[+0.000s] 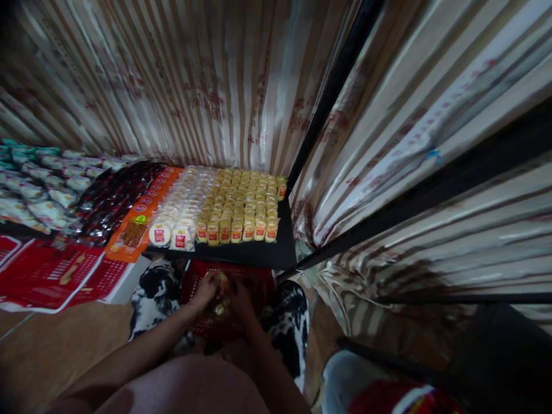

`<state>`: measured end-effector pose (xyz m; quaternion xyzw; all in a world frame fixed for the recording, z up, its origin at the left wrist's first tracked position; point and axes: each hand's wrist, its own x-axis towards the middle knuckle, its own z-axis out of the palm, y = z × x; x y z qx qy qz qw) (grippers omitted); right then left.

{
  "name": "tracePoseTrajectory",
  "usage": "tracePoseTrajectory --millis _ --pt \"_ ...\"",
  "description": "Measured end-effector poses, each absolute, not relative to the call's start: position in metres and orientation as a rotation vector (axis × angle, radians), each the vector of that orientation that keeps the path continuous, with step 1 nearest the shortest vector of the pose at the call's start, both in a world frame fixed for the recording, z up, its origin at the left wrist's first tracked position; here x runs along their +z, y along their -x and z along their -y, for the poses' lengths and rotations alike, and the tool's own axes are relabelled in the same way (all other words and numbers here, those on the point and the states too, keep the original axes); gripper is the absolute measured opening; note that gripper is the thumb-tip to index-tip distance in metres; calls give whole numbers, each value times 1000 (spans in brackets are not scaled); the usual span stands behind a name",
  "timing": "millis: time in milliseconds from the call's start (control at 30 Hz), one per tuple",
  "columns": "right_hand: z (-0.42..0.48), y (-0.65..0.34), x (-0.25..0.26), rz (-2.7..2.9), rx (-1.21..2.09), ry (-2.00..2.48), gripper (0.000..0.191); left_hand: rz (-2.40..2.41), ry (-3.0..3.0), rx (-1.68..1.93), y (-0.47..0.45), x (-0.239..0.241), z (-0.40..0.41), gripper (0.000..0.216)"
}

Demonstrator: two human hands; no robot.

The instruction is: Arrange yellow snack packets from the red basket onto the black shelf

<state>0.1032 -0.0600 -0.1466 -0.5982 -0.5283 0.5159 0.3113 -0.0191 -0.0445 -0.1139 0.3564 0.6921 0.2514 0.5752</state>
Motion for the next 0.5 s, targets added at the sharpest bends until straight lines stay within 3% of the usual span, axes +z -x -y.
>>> tracePoseTrajectory --millis 267,500 --pt "65 -118 -103 1372 1275 1470 30 -1599 -1476 584 18 -75 44 42" --pt "58 -130 -67 1342 1191 1408 32 -1469 -1642 596 7 -32 27 44"
